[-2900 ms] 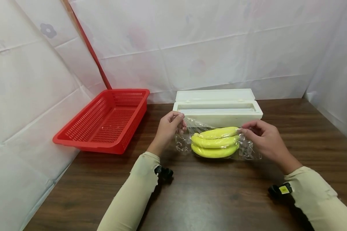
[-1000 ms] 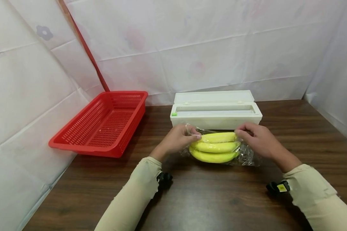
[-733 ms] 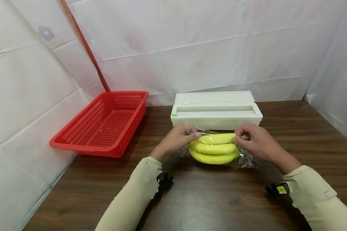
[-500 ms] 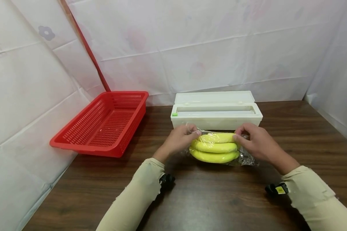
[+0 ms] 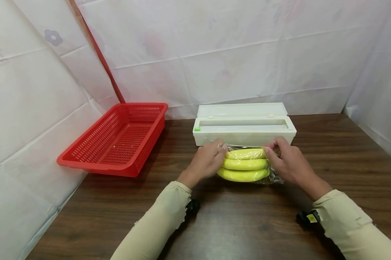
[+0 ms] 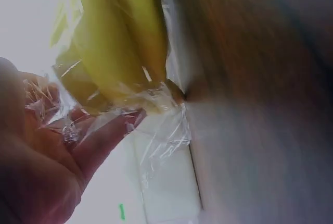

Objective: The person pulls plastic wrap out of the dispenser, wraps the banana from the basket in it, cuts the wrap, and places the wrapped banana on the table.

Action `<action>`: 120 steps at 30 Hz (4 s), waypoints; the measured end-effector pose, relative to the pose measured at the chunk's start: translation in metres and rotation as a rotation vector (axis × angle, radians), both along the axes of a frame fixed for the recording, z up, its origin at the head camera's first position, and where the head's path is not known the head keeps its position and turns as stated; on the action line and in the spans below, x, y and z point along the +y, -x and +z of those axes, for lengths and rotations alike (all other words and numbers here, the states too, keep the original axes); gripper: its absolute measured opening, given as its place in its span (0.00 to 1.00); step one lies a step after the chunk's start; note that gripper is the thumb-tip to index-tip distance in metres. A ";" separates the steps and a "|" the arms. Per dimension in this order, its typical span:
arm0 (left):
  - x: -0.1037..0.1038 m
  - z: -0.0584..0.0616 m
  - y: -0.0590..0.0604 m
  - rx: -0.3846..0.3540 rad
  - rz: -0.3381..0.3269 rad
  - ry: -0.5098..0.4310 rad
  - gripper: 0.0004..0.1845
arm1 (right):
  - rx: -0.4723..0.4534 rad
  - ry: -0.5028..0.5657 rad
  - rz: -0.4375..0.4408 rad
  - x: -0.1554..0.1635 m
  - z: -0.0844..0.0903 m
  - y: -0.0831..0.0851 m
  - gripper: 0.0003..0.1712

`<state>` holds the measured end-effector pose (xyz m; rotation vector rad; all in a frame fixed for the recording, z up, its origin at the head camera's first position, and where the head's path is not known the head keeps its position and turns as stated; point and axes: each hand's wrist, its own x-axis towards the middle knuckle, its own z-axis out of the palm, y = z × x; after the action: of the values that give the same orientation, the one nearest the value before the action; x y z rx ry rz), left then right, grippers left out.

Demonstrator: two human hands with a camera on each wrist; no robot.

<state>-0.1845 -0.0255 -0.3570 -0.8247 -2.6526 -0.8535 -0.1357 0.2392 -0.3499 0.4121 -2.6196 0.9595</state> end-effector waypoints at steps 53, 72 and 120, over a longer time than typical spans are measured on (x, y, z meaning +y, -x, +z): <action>0.002 -0.003 -0.009 0.129 -0.005 0.264 0.14 | -0.211 0.185 -0.052 0.015 0.000 0.009 0.24; 0.006 -0.004 -0.010 0.162 -0.049 0.281 0.11 | -0.229 0.337 -0.066 0.015 -0.010 0.014 0.25; 0.007 -0.003 -0.014 0.097 -0.020 0.332 0.07 | -0.679 0.545 -0.021 0.034 -0.020 0.026 0.11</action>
<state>-0.1709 -0.0187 -0.3599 -0.9407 -2.7405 -0.3677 -0.1617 0.2731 -0.3696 -0.1064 -2.7053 2.0106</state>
